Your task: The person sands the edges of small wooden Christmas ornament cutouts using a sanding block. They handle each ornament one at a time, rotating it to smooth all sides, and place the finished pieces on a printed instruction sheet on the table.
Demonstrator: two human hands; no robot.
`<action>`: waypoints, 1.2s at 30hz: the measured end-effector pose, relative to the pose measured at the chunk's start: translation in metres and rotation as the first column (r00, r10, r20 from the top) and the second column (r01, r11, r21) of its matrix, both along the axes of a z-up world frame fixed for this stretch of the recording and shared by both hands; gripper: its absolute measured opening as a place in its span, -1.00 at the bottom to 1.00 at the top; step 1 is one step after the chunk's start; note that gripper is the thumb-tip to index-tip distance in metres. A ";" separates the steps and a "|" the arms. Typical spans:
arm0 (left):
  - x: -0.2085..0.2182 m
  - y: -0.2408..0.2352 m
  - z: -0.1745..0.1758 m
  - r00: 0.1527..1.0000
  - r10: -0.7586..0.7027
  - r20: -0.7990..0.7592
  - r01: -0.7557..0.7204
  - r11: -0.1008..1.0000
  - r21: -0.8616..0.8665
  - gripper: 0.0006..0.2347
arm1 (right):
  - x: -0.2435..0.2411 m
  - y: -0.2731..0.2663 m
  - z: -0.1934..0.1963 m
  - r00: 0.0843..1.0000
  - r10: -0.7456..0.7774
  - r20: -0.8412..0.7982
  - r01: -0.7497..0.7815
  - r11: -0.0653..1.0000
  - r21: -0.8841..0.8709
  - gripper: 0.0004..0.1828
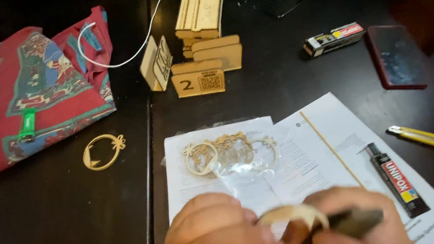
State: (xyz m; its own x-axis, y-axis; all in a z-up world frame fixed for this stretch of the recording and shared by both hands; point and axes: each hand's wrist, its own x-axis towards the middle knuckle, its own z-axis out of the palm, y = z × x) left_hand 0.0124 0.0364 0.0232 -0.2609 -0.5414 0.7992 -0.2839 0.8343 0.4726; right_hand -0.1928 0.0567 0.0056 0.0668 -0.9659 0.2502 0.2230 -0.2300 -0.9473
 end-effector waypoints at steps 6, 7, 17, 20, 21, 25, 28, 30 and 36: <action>-0.007 0.004 0.008 0.976 -0.002 -0.220 0.067 0.955 0.288 -0.86 | -0.052 -0.018 -0.046 0.928 0.188 -0.322 -0.265 0.940 -0.216 -0.50; -0.007 0.005 0.005 0.977 0.003 -0.213 0.065 0.949 0.309 -0.86 | -0.051 -0.014 -0.049 0.940 0.179 -0.291 -0.239 0.954 -0.183 -0.52; 0.013 0.002 0.008 0.986 0.113 -0.126 -0.054 0.916 0.398 -0.95 | -0.005 -0.033 -0.057 0.991 0.125 -0.040 -0.123 0.991 0.045 -0.64; 0.011 -0.001 0.011 0.986 0.106 -0.128 -0.046 0.914 0.404 -0.95 | -0.003 -0.032 -0.050 0.998 0.062 -0.005 -0.061 0.993 0.102 -0.66; 0.006 0.000 0.011 0.987 0.088 -0.138 -0.022 0.907 0.421 -0.95 | -0.008 -0.024 -0.047 1.000 0.021 -0.004 -0.021 0.990 0.137 -0.67; -0.009 -0.005 0.006 0.984 0.028 -0.176 0.052 0.900 0.433 -0.93 | -0.016 -0.012 -0.038 0.995 -0.104 -0.011 0.104 0.974 0.202 -0.68; -0.010 -0.006 -0.003 0.981 -0.004 -0.192 0.087 0.898 0.430 -0.86 | -0.001 -0.014 -0.039 0.952 -0.052 0.302 -0.019 0.974 0.227 -0.65; -0.014 -0.006 -0.004 0.954 -0.043 -0.296 0.205 0.816 0.541 -0.82 | 0.002 -0.018 -0.038 0.936 -0.066 0.345 -0.005 0.980 0.201 -0.83; -0.024 -0.008 -0.019 0.866 0.054 -0.498 0.325 0.695 0.641 -0.60 | 0.005 -0.021 -0.031 0.956 -0.156 0.248 0.122 0.982 0.146 -0.79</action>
